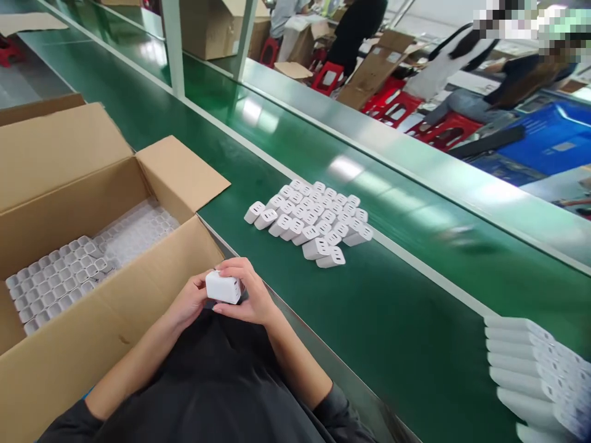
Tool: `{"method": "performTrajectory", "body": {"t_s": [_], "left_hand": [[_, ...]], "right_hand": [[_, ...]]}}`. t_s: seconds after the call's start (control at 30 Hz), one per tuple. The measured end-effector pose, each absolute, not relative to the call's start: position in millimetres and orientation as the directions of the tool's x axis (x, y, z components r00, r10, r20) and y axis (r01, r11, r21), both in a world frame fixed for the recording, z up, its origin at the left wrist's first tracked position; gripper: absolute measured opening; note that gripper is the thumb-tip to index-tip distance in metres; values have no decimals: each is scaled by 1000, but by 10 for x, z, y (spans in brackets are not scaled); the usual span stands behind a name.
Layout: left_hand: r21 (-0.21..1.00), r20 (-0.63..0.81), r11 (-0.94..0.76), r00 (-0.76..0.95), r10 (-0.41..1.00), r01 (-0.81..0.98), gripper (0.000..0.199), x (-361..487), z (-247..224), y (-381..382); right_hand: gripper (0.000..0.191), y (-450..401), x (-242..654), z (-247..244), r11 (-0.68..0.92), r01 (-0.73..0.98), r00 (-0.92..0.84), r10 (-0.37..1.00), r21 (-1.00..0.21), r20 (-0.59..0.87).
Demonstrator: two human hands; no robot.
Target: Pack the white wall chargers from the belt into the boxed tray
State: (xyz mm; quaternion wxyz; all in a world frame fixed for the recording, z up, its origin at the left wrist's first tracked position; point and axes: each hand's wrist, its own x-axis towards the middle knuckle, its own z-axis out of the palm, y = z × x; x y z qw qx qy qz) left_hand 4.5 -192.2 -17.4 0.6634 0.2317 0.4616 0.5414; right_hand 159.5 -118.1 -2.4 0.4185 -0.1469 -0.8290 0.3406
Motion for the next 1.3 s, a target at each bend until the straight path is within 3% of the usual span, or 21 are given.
{"method": "performTrajectory", "body": {"t_s": [0.03, 0.1, 0.13, 0.2, 0.27, 0.33, 0.43, 0.53, 0.67, 0.77, 0.83, 0.93, 1.0, 1.17, 1.3], "left_hand": [[890, -288, 236, -81, 954, -390, 23, -53, -134, -1951], [998, -46, 55, -225, 973, 37, 13, -274, -31, -2034], [954, 103, -20, -265, 959, 300, 10, -384, 25, -2087], [726, 343, -75, -265, 901, 684, 12, -581, 137, -2205], [508, 456, -64, -206, 866, 859, 14, -728, 236, -2317], [371, 469, -42, -149, 870, 928, 15, -832, 313, -2404], [273, 444, 10, -135, 886, 962, 18, -943, 376, -2484], [220, 442, 62, -156, 884, 973, 24, -1033, 390, -2534], [257, 414, 155, -254, 874, 954, 28, -1174, 429, -2659], [408, 396, 181, -352, 848, 895, 21, -1421, 453, -2930], [471, 383, 317, -515, 767, 823, 30, -1683, 401, -3239], [410, 320, 669, -785, 530, 619, 33, -2110, 196, -3807], [355, 276, 819, -887, 369, 451, 36, -2321, 37, -4123], [366, 89, 896, -968, 236, 252, 35, -2444, -128, -4318], [392, 92, 905, -986, 142, 167, 28, -2399, -116, -4224]], "right_hand": [[56, -1174, 1587, -21, 715, -41, -615, 532, -698, 582], [56, -1154, 1581, 15, 705, -30, -614, 546, -708, 570], [52, -1141, 1569, 49, 711, -25, -612, 545, -703, 573], [42, -1117, 1497, 142, 748, -18, -634, 505, -663, 586], [37, -1103, 1337, 256, 800, -15, -696, 422, -600, 580], [35, -1110, 1096, 372, 840, -38, -763, 325, -541, 559], [26, -1168, 663, 508, 902, -47, -838, 198, -429, 508], [18, -1265, 275, 573, 971, 30, -919, 120, -237, 376], [15, -1309, -84, 553, 997, 11, -976, 27, -73, 215], [13, -1160, -323, 505, 994, -94, -973, -79, -58, 217], [12, -993, -523, 482, 979, -187, -962, -165, -85, 216], [15, -767, -910, 440, 946, -302, -938, -274, -117, 210], [16, -700, -1217, 348, 927, -366, -919, -345, -87, 192], [15, -885, -1979, -310, 794, -608, -792, -606, 1, -69], [19, -1161, -2353, -992, 544, -838, -523, -825, -46, -214]]}}
